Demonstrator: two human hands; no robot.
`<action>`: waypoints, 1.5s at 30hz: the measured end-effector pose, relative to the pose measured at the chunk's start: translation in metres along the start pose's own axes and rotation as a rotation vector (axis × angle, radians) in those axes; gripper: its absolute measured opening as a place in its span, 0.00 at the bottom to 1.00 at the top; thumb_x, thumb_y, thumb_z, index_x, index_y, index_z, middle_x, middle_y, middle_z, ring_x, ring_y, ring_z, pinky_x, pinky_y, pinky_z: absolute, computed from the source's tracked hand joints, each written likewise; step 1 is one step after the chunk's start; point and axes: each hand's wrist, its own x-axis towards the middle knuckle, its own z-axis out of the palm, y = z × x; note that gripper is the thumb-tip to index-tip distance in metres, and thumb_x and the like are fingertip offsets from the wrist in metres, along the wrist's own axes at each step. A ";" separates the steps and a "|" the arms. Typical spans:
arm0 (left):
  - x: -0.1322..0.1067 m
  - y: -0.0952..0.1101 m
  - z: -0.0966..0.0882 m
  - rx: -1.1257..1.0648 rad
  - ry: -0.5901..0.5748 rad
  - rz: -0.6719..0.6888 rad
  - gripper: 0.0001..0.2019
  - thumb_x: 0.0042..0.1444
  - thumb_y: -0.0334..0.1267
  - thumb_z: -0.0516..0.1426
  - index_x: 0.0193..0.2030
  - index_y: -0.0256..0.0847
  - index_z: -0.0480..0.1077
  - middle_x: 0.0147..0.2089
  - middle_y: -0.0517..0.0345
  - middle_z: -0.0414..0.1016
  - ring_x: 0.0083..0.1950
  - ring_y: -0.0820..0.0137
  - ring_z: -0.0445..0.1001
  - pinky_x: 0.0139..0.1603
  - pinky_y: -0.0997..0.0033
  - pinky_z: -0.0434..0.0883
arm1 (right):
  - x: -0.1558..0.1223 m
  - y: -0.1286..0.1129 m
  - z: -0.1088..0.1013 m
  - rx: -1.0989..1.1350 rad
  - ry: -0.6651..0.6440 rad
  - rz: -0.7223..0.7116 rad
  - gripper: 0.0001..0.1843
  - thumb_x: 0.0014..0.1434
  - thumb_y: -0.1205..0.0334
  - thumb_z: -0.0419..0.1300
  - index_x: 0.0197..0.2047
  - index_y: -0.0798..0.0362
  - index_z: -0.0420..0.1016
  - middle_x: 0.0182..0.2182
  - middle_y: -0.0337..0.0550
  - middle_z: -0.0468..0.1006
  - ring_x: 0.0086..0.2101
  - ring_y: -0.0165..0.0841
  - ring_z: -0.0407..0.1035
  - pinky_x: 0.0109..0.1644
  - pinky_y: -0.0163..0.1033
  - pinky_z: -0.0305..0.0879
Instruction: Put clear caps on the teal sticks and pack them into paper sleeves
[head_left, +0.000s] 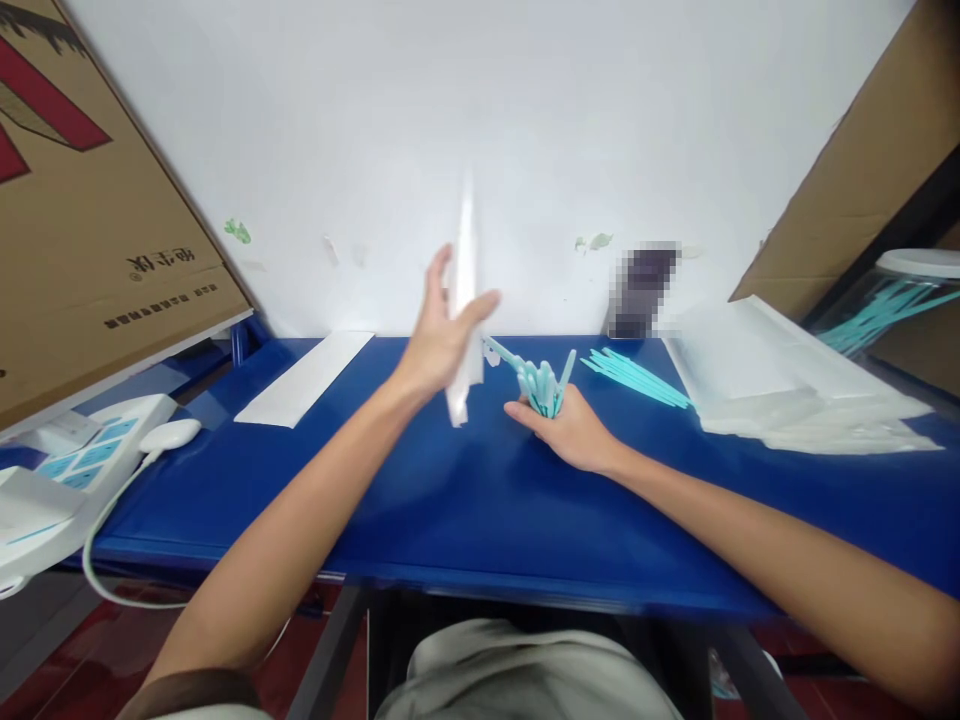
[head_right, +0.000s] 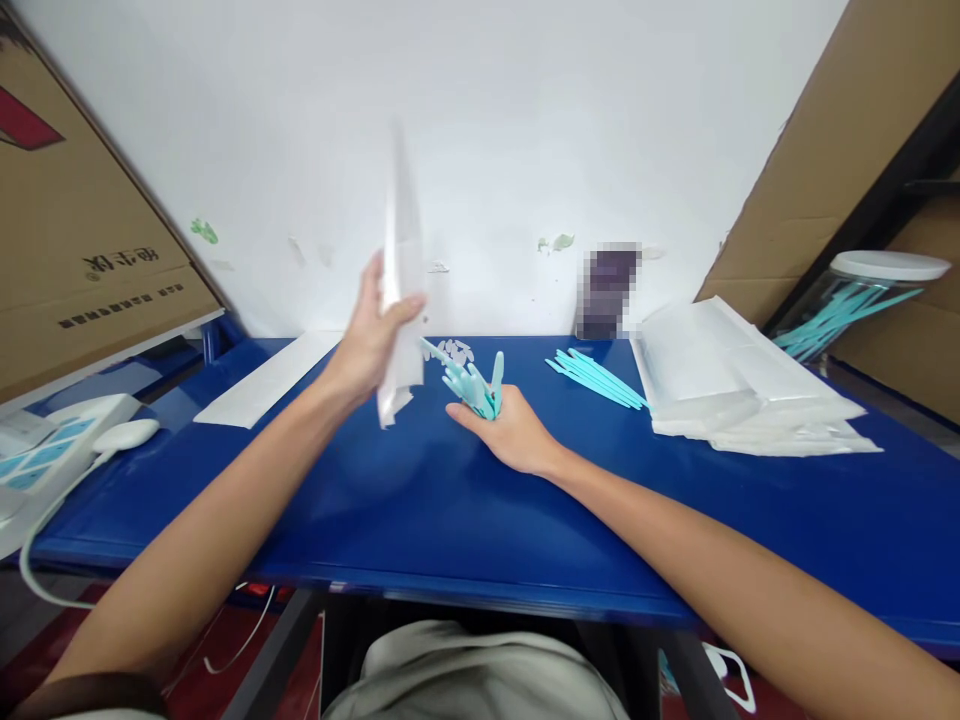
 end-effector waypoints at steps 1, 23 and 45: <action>0.000 0.000 0.011 0.033 -0.066 0.021 0.39 0.52 0.49 0.68 0.69 0.55 0.59 0.62 0.49 0.69 0.64 0.45 0.68 0.60 0.44 0.70 | -0.001 -0.002 0.000 -0.002 -0.014 -0.008 0.25 0.59 0.41 0.62 0.24 0.50 0.61 0.19 0.32 0.60 0.23 0.27 0.55 0.29 0.37 0.55; -0.031 0.021 0.016 -0.222 -0.080 -0.207 0.27 0.53 0.54 0.64 0.51 0.35 0.72 0.46 0.44 0.79 0.46 0.55 0.80 0.45 0.57 0.77 | -0.001 0.000 -0.001 0.079 -0.008 -0.044 0.24 0.60 0.43 0.63 0.24 0.49 0.61 0.19 0.33 0.61 0.23 0.29 0.55 0.29 0.38 0.56; -0.099 0.035 0.060 -0.773 0.504 -0.388 0.18 0.68 0.48 0.52 0.56 0.39 0.72 0.55 0.49 0.78 0.61 0.59 0.75 0.57 0.64 0.74 | 0.042 -0.150 -0.058 -0.839 -0.578 -0.166 0.30 0.57 0.61 0.62 0.63 0.51 0.66 0.41 0.46 0.80 0.33 0.36 0.73 0.32 0.38 0.65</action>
